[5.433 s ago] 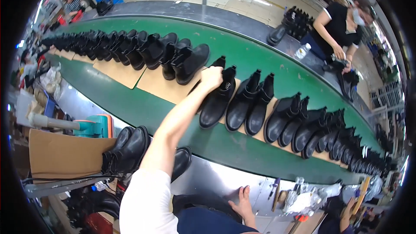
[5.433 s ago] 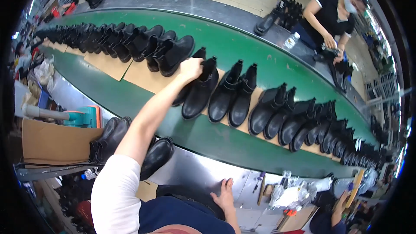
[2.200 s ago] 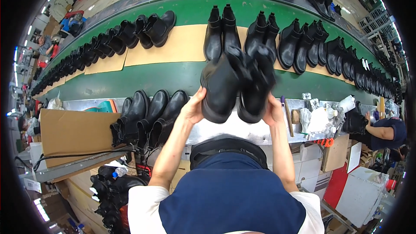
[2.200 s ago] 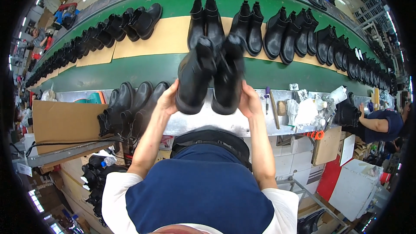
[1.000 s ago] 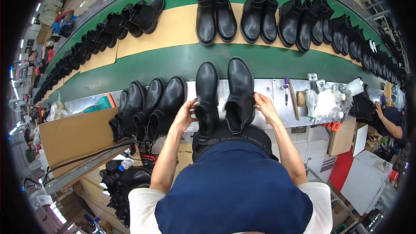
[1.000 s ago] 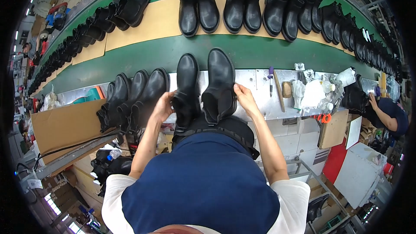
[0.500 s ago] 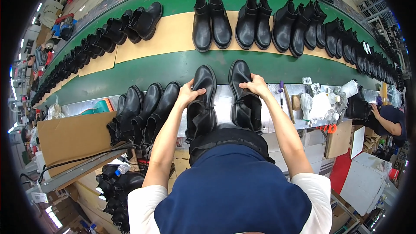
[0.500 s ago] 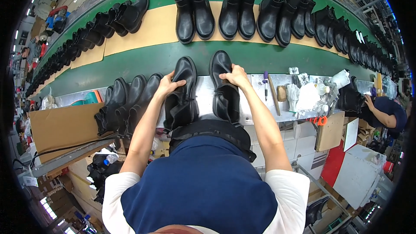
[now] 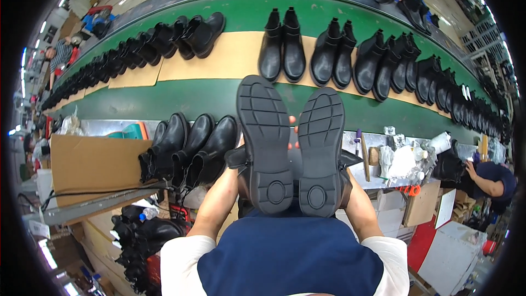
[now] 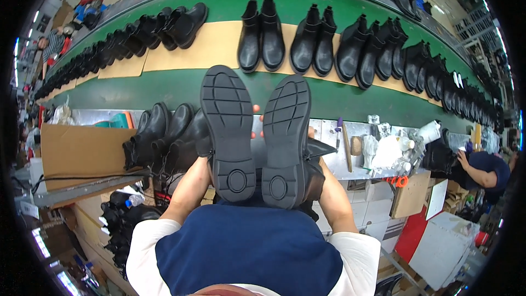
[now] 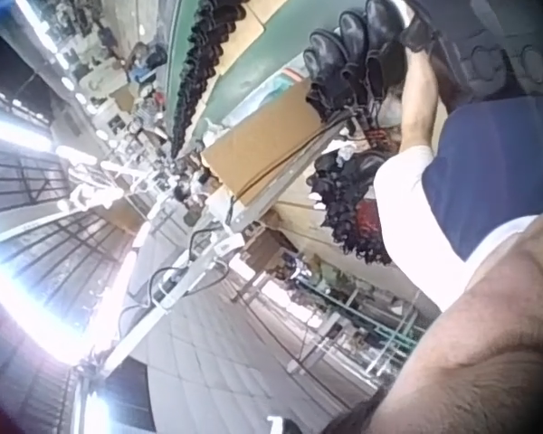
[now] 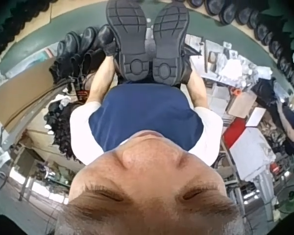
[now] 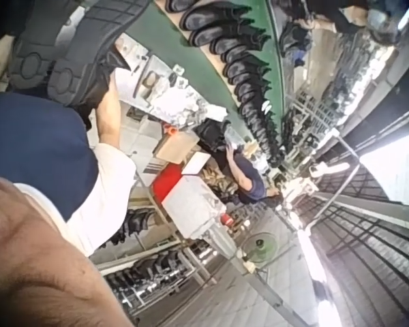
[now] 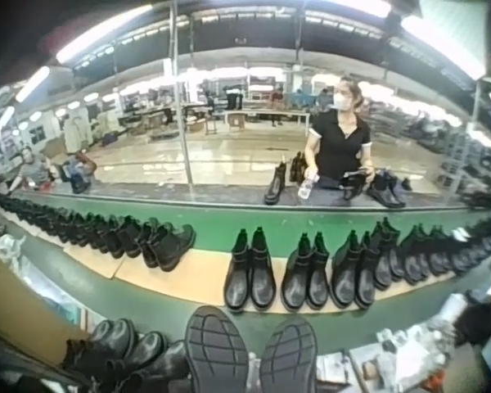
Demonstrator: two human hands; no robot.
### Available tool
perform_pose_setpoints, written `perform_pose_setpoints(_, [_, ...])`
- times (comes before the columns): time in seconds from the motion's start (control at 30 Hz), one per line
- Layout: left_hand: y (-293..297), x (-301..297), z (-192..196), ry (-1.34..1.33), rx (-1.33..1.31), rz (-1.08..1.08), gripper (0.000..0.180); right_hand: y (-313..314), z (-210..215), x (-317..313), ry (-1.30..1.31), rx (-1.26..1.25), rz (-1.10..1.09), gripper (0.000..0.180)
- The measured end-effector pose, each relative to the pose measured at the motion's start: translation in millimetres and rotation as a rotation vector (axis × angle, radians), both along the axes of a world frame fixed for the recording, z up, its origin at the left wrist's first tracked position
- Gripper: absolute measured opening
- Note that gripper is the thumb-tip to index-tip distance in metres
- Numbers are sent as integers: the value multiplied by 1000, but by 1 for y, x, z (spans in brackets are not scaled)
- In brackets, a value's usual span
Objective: Inspecting, cleaning, and marking black leather boots in a shoe manufacturing facility.
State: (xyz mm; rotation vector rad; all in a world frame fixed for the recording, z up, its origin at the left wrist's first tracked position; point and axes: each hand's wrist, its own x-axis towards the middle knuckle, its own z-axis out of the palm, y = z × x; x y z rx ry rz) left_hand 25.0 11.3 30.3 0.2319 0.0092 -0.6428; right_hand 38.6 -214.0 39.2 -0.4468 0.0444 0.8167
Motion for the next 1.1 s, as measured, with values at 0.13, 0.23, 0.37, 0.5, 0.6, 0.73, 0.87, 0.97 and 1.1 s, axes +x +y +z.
perform_pose_setpoints(0.13, [4, -11, 24, 12, 274, 111, 62, -8, 11, 7, 190, -34, -11, 63])
perform_pose_setpoints(0.23, [38, -10, -3, 280, 226, -47, 59, -37, -10, 29, 238, -97, 33, 65])
perform_pose_setpoints(0.37, [49, -27, -53, 493, 245, -51, 58, -63, -79, 11, 414, -174, 87, 50])
perform_pose_setpoints(0.5, [1, -60, -78, 363, 426, 238, 51, -21, -60, -31, 436, -344, -191, 45])
perform_pose_setpoints(0.6, [-17, -47, -59, 396, 450, 244, 49, -10, -59, -33, 358, -159, -88, 45])
perform_pose_setpoints(0.73, [-20, -28, -44, 408, 469, 347, 52, 3, -52, -14, 266, -338, -207, 52])
perform_pose_setpoints(0.87, [-22, -14, -32, 417, 402, 398, 50, 10, -37, 4, 240, -353, -346, 65])
perform_pose_setpoints(0.97, [-22, -8, -35, 377, 429, 474, 51, 17, -24, 7, 190, -468, -472, 65])
perform_pose_setpoints(1.1, [-25, -10, -35, 342, 469, 514, 50, 11, -25, 8, 165, -439, -453, 68])
